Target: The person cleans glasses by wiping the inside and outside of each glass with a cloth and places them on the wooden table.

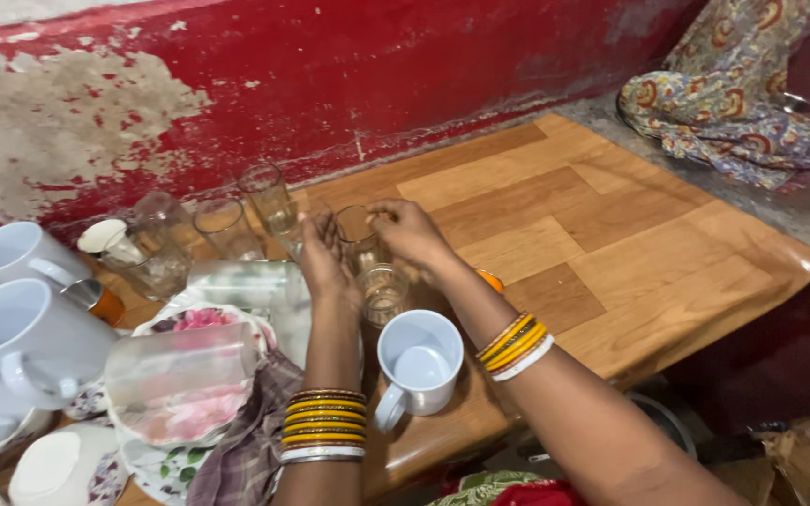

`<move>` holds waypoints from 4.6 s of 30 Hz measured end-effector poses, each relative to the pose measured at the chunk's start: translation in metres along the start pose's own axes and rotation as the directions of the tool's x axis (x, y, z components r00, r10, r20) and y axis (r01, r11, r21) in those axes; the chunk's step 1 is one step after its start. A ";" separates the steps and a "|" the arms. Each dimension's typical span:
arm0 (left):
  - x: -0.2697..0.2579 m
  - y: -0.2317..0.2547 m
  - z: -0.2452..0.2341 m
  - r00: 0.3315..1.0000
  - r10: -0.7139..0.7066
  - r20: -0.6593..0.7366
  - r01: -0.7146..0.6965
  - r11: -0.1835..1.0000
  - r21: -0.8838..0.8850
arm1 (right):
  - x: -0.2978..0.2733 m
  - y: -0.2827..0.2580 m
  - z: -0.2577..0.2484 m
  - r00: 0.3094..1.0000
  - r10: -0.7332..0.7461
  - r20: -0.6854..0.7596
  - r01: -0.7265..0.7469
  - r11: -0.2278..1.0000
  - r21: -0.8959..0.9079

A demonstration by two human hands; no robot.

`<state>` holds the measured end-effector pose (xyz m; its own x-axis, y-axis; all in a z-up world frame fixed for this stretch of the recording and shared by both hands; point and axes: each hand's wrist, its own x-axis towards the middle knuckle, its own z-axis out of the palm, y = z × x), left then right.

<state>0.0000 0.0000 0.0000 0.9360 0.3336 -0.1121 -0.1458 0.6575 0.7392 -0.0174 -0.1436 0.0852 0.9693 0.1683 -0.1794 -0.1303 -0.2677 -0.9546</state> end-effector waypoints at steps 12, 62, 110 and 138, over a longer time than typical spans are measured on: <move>-0.012 0.034 -0.011 0.995 -0.071 0.073 0.076 0.995 -0.060 | 0.029 0.037 0.017 0.894 -0.448 0.028 0.374 0.710 -0.597; -0.110 0.163 -0.051 0.919 0.391 -0.048 -0.349 0.864 0.362 | -0.079 -0.163 0.026 0.785 -0.609 -0.114 0.619 0.766 0.170; -0.080 0.029 0.129 0.983 -0.111 0.147 0.146 0.956 -0.253 | 0.011 0.014 -0.063 0.931 -0.215 0.295 -0.172 0.455 0.874; -0.021 0.042 0.029 0.903 -0.429 0.014 0.426 0.893 -0.147 | -0.004 -0.023 0.009 0.640 -0.764 -0.078 0.731 0.638 -0.242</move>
<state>-0.0160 0.0009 0.0526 0.9125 0.0096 -0.4090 0.2220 0.8281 0.5147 -0.0206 -0.1295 0.1055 0.7366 0.2382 0.6331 0.6763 -0.2772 -0.6825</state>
